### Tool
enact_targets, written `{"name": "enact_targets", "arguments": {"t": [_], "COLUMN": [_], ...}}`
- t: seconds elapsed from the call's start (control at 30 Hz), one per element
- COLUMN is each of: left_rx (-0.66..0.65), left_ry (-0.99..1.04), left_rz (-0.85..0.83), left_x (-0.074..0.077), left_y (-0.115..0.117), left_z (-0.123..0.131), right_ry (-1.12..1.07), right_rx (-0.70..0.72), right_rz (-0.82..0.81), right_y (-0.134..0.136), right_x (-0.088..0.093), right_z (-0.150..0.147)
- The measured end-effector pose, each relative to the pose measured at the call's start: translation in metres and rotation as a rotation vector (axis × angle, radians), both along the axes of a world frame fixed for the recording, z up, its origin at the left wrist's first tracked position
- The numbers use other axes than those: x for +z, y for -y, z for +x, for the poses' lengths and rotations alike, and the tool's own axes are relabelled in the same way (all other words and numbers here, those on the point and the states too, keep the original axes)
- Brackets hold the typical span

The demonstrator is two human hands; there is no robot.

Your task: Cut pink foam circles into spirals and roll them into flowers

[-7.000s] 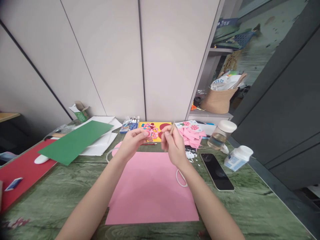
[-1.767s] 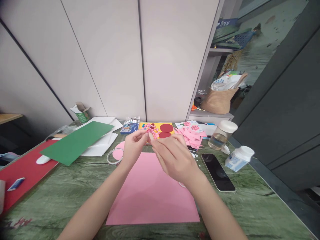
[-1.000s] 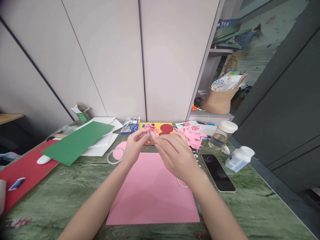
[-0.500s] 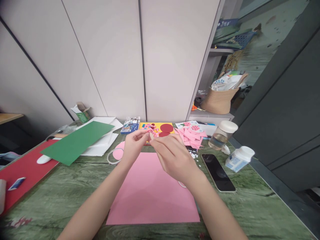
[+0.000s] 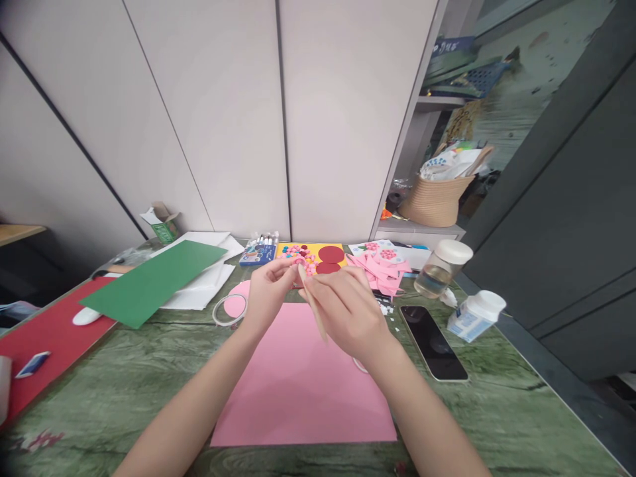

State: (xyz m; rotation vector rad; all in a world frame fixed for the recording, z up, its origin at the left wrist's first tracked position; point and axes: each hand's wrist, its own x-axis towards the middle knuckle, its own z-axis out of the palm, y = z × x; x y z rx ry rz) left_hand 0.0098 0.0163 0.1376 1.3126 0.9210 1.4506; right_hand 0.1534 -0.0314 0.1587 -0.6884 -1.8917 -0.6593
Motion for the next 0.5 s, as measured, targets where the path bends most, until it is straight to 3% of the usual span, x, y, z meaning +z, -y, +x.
{"name": "enact_targets", "arguments": {"t": [0.3,0.5], "left_rx": [-0.043,-0.067], "left_ry": [0.023,0.015], "left_rz": [-0.011,0.001], "left_x": [-0.0024,-0.0033], "left_y": [0.0043,-0.0006], "left_z": [0.0037,-0.0005], "right_ry": [-0.051,-0.027], "right_rx": [0.013,0.065], "right_rz": [0.057,-0.116], "right_y": [-0.0045,-0.0058], "right_x": [-0.0031,0.0024], "right_z": [0.0002,0.0064]}}
